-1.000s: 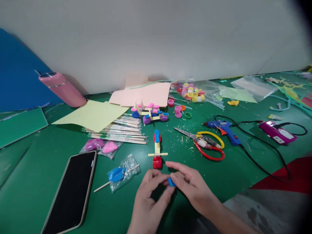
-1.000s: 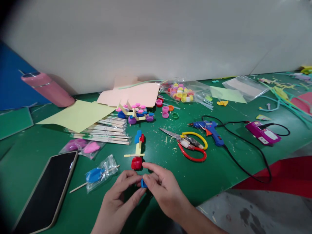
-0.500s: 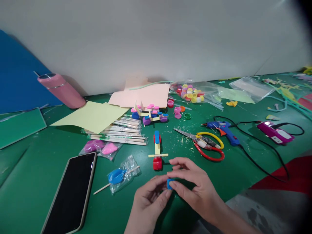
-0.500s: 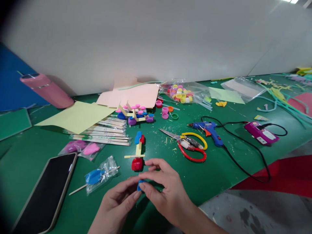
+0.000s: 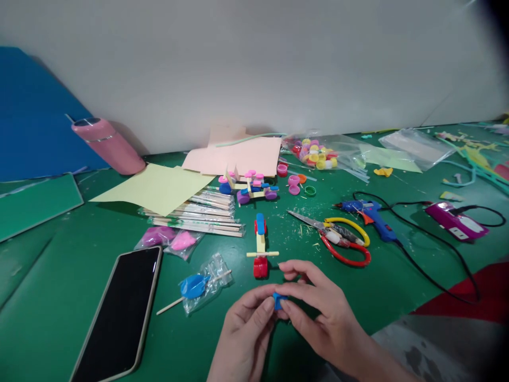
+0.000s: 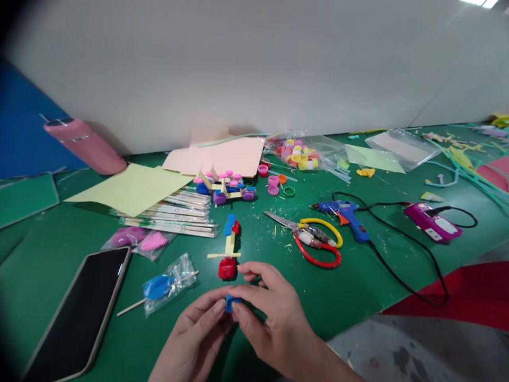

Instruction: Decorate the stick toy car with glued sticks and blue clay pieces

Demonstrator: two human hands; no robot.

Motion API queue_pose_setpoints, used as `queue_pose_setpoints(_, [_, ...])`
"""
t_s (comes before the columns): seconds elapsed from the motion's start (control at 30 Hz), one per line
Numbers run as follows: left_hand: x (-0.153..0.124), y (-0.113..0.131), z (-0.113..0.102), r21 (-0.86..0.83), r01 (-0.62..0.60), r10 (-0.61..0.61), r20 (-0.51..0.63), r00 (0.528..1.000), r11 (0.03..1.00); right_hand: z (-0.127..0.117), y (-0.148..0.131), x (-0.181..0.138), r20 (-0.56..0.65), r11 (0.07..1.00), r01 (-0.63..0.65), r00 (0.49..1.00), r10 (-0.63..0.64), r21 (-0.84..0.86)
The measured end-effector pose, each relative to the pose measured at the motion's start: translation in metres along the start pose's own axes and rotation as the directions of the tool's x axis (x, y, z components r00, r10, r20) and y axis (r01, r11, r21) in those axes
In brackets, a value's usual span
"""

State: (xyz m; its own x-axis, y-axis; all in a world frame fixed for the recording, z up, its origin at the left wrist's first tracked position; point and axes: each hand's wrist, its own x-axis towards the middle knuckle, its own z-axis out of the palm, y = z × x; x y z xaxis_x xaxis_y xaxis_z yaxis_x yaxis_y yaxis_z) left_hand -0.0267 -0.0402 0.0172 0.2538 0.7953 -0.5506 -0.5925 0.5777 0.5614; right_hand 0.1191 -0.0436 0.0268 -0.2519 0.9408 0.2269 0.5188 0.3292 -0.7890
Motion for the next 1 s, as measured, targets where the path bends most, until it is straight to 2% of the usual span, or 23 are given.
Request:
queue_pose_setpoints(0.17, [-0.0001, -0.0011, -0.0018, 0.026, 0.007, -0.007, -0.005, 1.0, 1.0, -0.0001, -0.0007, 0.0025, -0.019, 1.0, 0.004, 1.0, -0.004, -0.016])
queue_pose_setpoints(0.4, [0.0033, -0.0006, -0.0045, 0.023, 0.044, -0.044, 0.001, 0.999, 0.999, -0.0028, 0.0034, 0.0033, 0.03, 0.999, -0.039, 0.999, 0.039, -0.001])
queue_pose_setpoints(0.57, [0.0039, -0.0006, -0.0065, 0.076, 0.015, -0.015, 0.007, 1.0, 0.997, -0.0045, 0.0026, 0.0039, 0.078, 0.997, -0.068, 0.995, 0.069, -0.023])
queue_pose_setpoints(0.77, [0.0036, -0.0025, -0.0067, 0.186, -0.046, 0.048, -0.006, 0.999, 0.981, -0.0057, 0.0019, 0.0045, 0.08, 0.993, -0.032, 0.996, 0.041, -0.109])
queue_pose_setpoints(1.0, [0.0037, -0.0002, -0.0062, 0.226, -0.061, 0.06, 0.012, 0.998, 0.972, -0.0077, -0.0023, 0.0068, 0.11, 0.988, 0.0, 0.994, 0.017, -0.153])
